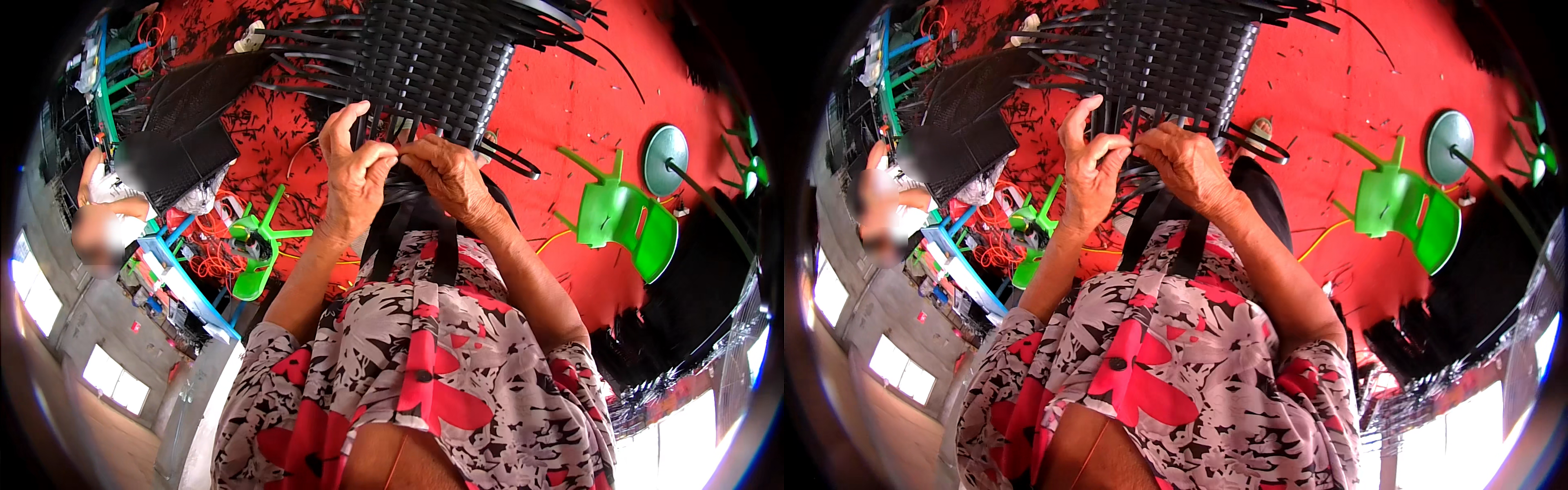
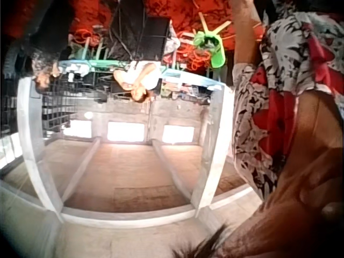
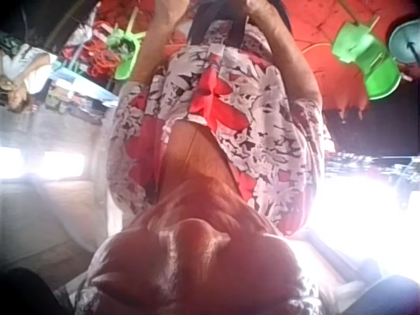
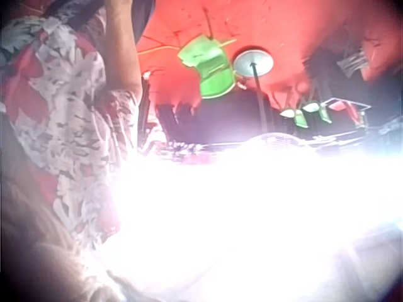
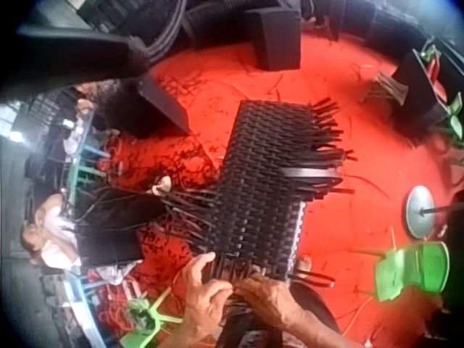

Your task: The person weaves black synthetic strips through a structural frame to create a furniture panel by hand, threading and pulling individual strips through the existing weave.

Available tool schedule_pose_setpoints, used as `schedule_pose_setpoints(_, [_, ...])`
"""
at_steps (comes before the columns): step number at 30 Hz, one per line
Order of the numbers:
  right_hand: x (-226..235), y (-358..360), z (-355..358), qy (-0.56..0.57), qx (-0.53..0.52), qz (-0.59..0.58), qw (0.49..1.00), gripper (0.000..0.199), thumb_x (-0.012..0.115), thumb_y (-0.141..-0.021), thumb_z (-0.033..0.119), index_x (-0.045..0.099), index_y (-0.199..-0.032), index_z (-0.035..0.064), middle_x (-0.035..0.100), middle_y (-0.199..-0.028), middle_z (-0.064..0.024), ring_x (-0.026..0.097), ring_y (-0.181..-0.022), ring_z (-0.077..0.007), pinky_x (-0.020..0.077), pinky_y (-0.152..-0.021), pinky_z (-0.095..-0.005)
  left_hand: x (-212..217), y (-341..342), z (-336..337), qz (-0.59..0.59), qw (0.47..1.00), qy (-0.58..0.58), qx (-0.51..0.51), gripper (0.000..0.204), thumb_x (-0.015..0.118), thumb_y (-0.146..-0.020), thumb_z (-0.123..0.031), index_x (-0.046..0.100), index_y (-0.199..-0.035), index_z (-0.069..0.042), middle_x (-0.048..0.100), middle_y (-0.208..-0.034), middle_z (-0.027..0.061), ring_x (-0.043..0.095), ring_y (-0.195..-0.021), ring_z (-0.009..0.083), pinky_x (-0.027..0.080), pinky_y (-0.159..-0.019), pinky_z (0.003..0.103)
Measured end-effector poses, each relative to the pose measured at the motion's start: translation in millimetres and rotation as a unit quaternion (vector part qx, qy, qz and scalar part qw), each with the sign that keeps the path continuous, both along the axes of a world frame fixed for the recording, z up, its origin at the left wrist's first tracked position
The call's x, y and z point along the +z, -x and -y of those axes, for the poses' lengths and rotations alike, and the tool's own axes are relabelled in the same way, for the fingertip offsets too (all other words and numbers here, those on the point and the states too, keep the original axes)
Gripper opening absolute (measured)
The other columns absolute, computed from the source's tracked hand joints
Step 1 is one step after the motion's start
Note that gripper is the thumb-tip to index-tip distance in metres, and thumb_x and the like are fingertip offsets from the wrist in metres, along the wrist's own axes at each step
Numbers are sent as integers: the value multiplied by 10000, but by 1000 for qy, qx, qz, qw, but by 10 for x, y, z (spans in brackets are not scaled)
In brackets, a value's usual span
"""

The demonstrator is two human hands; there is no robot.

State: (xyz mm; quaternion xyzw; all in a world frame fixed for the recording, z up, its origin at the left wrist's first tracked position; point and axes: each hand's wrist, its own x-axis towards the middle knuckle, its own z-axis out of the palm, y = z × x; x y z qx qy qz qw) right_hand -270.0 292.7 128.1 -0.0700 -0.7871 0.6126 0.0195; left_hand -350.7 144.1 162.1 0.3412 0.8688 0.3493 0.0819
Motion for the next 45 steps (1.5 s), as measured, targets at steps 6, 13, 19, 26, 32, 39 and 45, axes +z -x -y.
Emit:
schedule_pose_setpoints(6, [-140, 148, 73, -228, -46, 111, 966, 131, 621, -816, 118, 538, -787, 21, 603, -651, -190, 610, -581, -366, 483, -513, -430, -464, 59, 59, -76, 985, 150, -35, 236, 599, -768, 2, 640, -995, -52, 270, -1447, 179, 255, -1291, 444, 233, -1034, 561])
schedule_pose_setpoints(13, [-371, 289, 159, -258, -17, 99, 961, 130, 620, -806, 133, 533, -804, 37, 608, -633, -200, 619, -622, -388, 485, -565, -488, -674, 100, 84, -15, 993, 112, -17, 193, 609, -765, -67, 652, -952, -88, 244, -1473, 169, 239, -1307, 468, 230, -1065, 551])
schedule_pose_setpoints(19, [118, 88, 56, -177, -39, -24, 983, 213, 573, -879, 115, 623, -1080, 63, 523, -1231, -208, 648, -761, -295, 518, -646, -363, 38, 187, 32, -39, 997, 60, -26, 130, 603, -682, -70, 611, -800, -15, 404, -1349, 195, 344, -1231, 434, 293, -1011, 518])
schedule_pose_setpoints(26, [-81, 180, 128, 90, 34, -16, 995, 145, 625, -843, 54, 598, -984, 35, 576, -1144, -157, 623, -883, -277, 497, -752, -333, 287, 112, 308, -20, 997, -42, -65, 180, 641, -684, 48, 610, -846, -24, 458, -1301, 182, 413, -1199, 384, 358, -986, 456])
schedule_pose_setpoints(32, [48, 215, 122, -10, -47, 58, 997, 175, 629, -813, 37, 593, -978, -10, 632, -857, -168, 628, -763, -312, 493, -671, -362, -197, 169, 335, -6, 999, -16, 51, 251, 643, -737, 16, 594, -976, -45, 466, -1237, 144, 474, -1137, 321, 380, -955, 425])
schedule_pose_setpoints(39, [-95, 275, 255, -153, -67, 99, 981, 42, 578, -800, 57, 603, -819, 30, 617, -769, -217, 607, -705, -393, 475, -615, -464, -642, 120, 93, -147, 979, 99, 98, 141, 631, -726, -148, 516, -754, -72, 476, -814, 122, 506, -785, 314, 364, -681, 456])
schedule_pose_setpoints(45, [-283, 270, 242, -201, -50, 109, 972, 128, 596, -764, 94, 665, -822, 4, 652, -795, -196, 652, -729, -336, 500, -664, -397, -368, 169, 89, -115, 978, 152, 87, 221, 683, -685, -207, 546, -807, -83, 479, -893, 130, 489, -835, 296, 337, -712, 419])
